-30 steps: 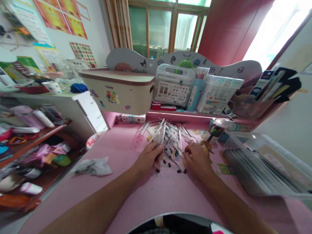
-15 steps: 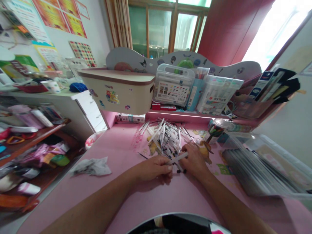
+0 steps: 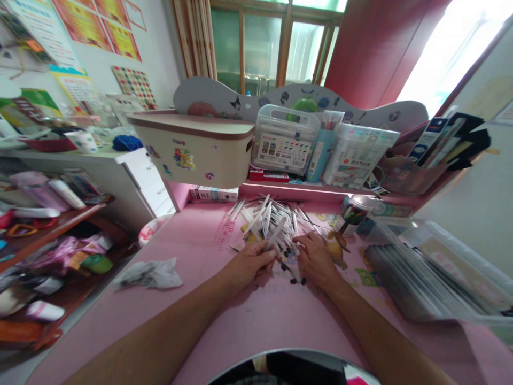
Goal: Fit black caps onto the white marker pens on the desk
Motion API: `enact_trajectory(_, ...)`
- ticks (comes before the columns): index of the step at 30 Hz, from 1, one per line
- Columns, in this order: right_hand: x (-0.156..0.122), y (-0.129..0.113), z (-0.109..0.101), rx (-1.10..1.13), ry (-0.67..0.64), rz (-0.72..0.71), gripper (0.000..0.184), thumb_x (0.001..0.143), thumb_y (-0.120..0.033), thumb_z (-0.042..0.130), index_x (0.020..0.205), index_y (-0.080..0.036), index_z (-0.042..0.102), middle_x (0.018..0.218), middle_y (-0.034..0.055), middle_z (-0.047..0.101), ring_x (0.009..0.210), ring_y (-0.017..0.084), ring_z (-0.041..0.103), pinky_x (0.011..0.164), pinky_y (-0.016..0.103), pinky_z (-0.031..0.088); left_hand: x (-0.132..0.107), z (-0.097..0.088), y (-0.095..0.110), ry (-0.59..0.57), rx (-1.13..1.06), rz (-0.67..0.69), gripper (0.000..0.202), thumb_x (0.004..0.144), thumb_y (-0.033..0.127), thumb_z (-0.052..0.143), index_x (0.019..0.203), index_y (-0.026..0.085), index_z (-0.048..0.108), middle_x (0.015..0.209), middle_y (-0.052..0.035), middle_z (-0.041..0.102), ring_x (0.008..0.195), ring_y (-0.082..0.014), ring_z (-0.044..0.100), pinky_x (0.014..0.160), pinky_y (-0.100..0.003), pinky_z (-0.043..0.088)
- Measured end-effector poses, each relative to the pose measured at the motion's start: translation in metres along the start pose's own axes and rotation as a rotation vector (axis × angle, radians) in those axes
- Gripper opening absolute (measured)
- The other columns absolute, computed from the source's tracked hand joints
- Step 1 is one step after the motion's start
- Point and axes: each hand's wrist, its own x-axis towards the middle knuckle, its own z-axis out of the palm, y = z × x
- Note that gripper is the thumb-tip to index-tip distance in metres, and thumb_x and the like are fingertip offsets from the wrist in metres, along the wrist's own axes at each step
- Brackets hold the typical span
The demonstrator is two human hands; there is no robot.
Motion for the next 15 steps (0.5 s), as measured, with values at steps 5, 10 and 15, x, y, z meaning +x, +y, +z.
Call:
enact_trajectory(5,-0.001,-0.003,-0.003,0.039,0.045,-0.029,0.022,0.085,-0.013,0.050,0.093,-0.017,0.070,0.092,0.0071,0.058,0.094,0.022,0.054,0.085,0.035,0.041,0.003,-0.002,0.006,0.188,-0.031,0.042,0.029,0.082,0.046,0.068,0.083,0.021,0.054,0.049,0.0129,0.027,0.036,-0.0031,0.013,0.034,-0.015,0.011)
enact_trajectory(10,-0.008,-0.021,-0.011,0.007,-0.049,-0.092,0.009,0.081,-0.016,0.059,0.077,-0.018,0.066,0.090,0.0055,0.057,0.090,0.021,0.054,0.081,0.032,0.040,0.007,-0.006,0.009,0.306,-0.054,0.097,0.040,0.087,0.059,0.053,0.080,0.020,0.056,0.048,0.0107,0.030,0.034,-0.0044,0.016,0.033,-0.017,0.010)
enact_trajectory(15,-0.014,-0.038,-0.013,-0.031,-0.172,-0.102,0.006,0.080,-0.018,0.062,0.074,-0.018,0.064,0.088,0.0049,0.057,0.087,0.020,0.053,0.078,0.032,0.038,0.007,-0.005,0.008,0.352,-0.073,0.124,0.038,0.087,0.057,0.052,0.078,0.020,0.056,0.046,0.0106,0.029,0.034,-0.0046,0.017,0.034,-0.016,0.011)
